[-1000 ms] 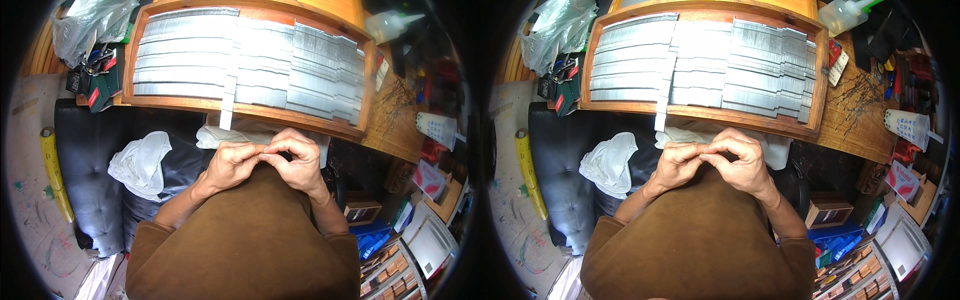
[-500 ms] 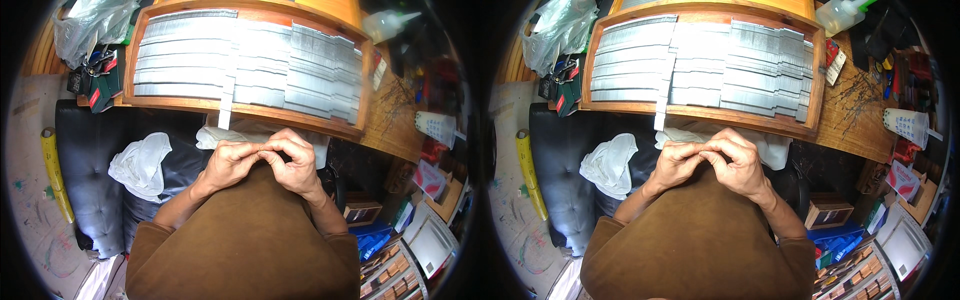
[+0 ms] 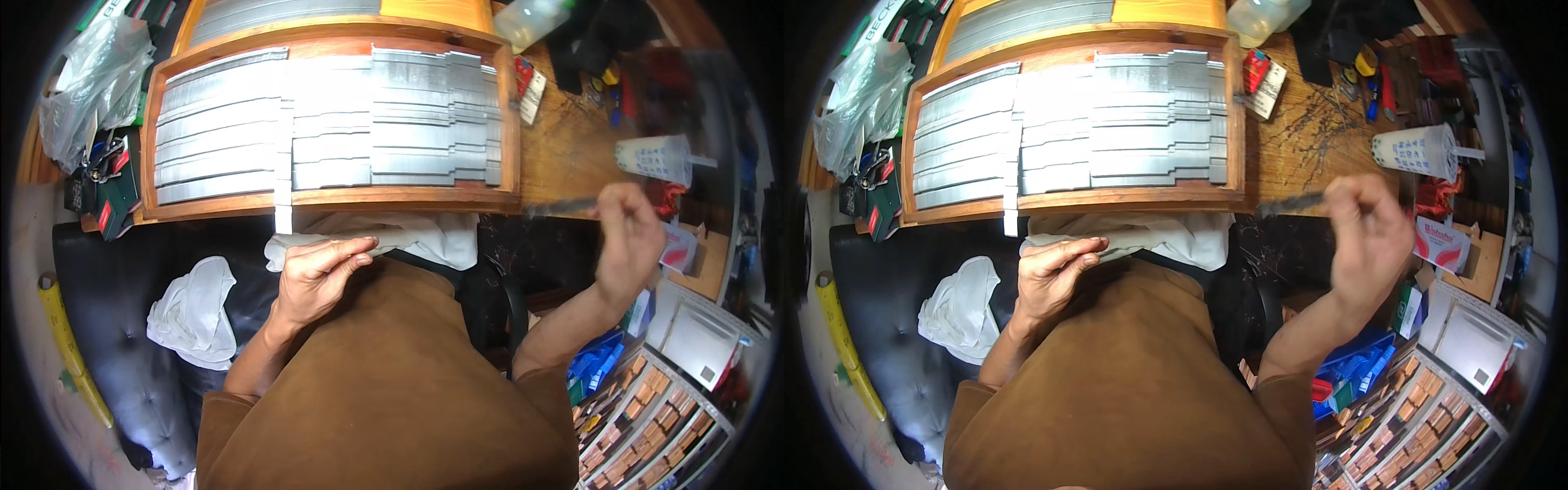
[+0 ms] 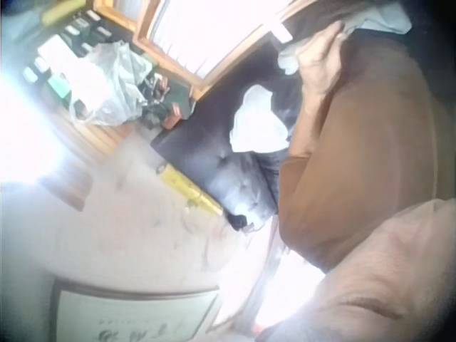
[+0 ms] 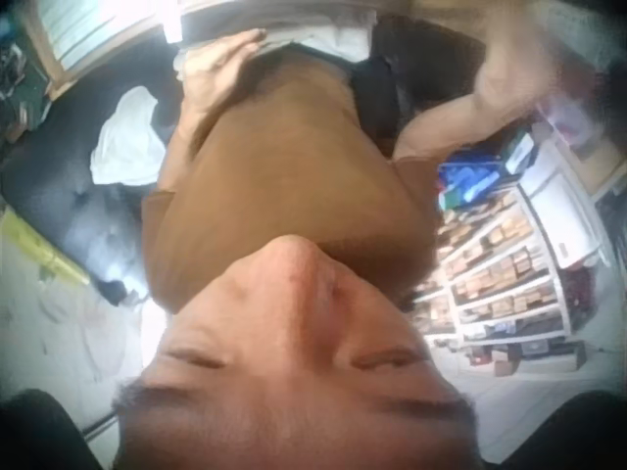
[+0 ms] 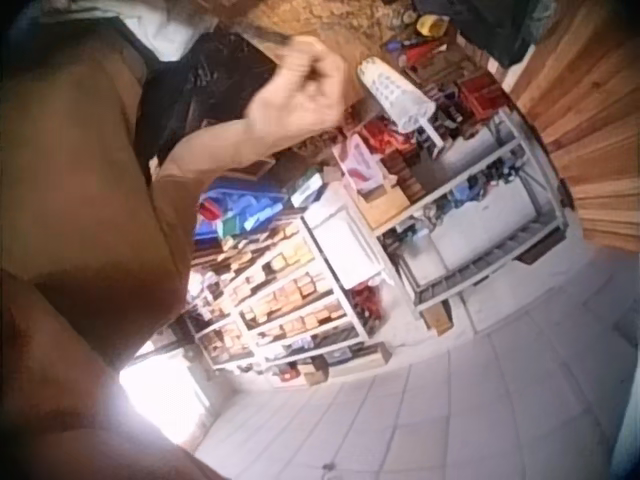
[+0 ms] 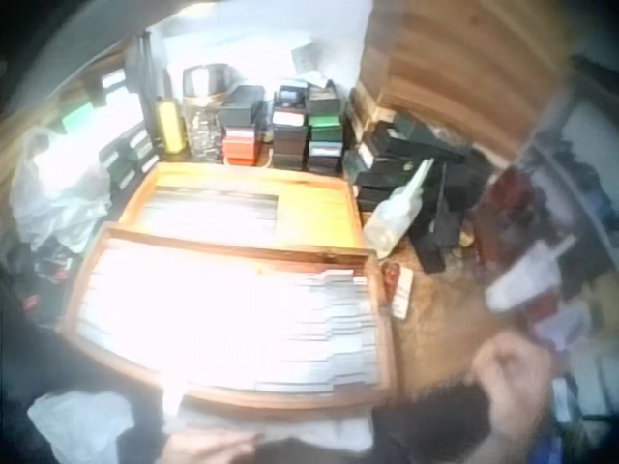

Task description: The person repeatedly picks up small rectangular metal pieces from a wooden tray and joins them by hand into a longer strip. The person handles the pieces one at a time, aligning and pressing them together, then places the assembled strip back on the tray.

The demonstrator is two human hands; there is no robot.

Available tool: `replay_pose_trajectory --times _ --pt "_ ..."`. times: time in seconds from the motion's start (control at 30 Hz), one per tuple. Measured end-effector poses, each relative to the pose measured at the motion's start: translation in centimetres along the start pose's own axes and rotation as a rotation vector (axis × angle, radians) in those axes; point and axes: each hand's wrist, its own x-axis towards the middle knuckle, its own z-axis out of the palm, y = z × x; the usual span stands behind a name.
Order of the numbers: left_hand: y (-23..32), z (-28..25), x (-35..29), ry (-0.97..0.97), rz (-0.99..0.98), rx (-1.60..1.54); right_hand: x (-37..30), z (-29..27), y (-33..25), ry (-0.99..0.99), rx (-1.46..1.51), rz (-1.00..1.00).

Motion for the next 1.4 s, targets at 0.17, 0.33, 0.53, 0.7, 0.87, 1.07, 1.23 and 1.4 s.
replay_pose_trajectory --times 0.17,0.33,0.53,0.7,0.87,1.07,1.23,1.4 --pt "1.5 1.1 1.1 -0.098 0.062 0.063 -1.0 0.4 -0.8 -0.186 -0.143 -0.163" --pt "3.3 2.0 2.3 -0.19 0.155 0.037 -5.3 9.2 -0.5 -0.542 0.062 -0.216" --pt "3.9 1.0 2.2 -0.167 0.309 0.235 -7.1 11.9 0.7 -0.461 0.196 -0.469" --pt "5.0 0.6 3.9 -0.06 0.535 0.299 -5.5 11.5 -0.6 -0.466 0.231 -0.56" --pt "6.1 0.1 6.0 -0.064 0.512 0.305 -3.7 12.1 -1.7 -0.386 0.145 -0.588" --pt "6.4 -0.2 6.4 -0.132 0.315 0.155 -3.4 12.5 -1.6 -0.352 0.14 -0.536" --pt "5.3 -0.5 3.9 -0.172 0.152 0.084 -5.4 13.3 -0.9 -0.449 0.264 -0.273" --pt "2.2 -0.3 0.4 -0.089 -0.012 0.077 -7.4 15.8 2.4 -0.575 0.364 -0.149"
